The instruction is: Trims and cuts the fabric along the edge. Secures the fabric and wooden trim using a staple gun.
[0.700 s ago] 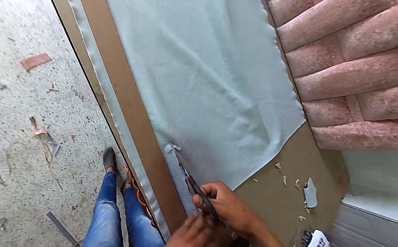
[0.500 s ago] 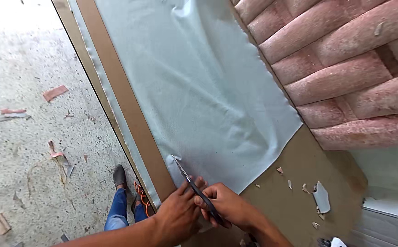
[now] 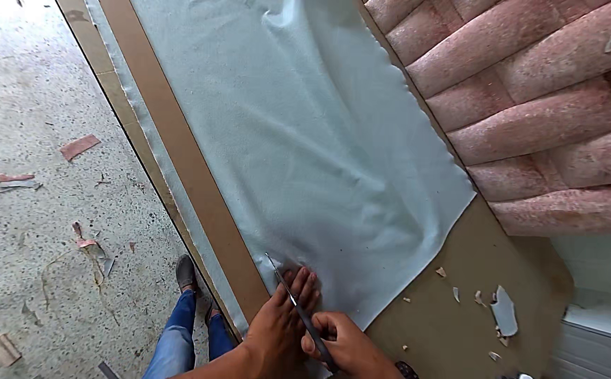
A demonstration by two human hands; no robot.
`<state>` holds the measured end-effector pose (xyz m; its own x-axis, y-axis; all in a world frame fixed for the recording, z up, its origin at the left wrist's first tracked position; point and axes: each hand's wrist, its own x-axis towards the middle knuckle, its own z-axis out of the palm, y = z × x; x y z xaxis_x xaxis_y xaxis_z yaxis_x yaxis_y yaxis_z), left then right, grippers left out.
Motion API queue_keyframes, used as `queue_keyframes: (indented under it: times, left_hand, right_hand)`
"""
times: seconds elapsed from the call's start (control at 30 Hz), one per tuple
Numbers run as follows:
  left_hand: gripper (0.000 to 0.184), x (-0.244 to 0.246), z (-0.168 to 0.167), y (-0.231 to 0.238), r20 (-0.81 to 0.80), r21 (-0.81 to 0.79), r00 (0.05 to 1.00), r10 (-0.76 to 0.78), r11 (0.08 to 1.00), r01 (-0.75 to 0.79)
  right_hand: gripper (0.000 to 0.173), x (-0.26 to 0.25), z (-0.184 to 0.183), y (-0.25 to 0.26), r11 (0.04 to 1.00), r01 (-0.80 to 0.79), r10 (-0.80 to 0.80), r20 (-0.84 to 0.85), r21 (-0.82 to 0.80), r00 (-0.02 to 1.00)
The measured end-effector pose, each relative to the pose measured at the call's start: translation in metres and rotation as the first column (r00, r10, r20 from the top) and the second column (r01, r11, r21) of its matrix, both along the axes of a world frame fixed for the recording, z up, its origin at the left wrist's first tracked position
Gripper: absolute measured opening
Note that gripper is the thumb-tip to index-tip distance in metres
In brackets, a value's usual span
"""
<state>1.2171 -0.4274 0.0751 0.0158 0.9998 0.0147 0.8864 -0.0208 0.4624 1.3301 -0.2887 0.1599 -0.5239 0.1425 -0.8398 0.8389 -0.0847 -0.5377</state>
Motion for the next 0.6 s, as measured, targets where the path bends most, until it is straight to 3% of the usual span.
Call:
queue_keyframes:
  times: [0.2, 0.3, 0.43, 0.6]
  left_hand:
    - [0.086, -0.002, -0.003, -0.001, 0.058, 0.007, 0.998, 0.018, 1.0, -0.018]
    - [0.092, -0.002, -0.005, -0.002, 0.174, 0.02, 0.984, 0.049, 0.998, -0.053]
    - [0.096, -0.007, -0.002, -0.002, 0.2, -0.023, 0.979, 0.03, 0.999, -0.026]
    - [0.079, -0.015, 0.004, 0.0, 0.218, -0.041, 0.976, -0.003, 0.999, 0.012]
  right_hand:
    - [0.051, -0.009, -0.007, -0.005, 0.992, 0.127, -0.127, -0.039, 0.012, 0.991]
    - [0.051, -0.031, -0.006, -0.001, 0.996, 0.088, -0.087, -0.059, 0.013, 0.994]
    - [0.047, -0.044, -0.006, -0.001, 0.992, 0.122, -0.121, -0.067, 0.017, 0.99]
    - [0.042, -0.067, -0.013, -0.005, 0.984, 0.18, -0.18, -0.103, -0.013, 0.978]
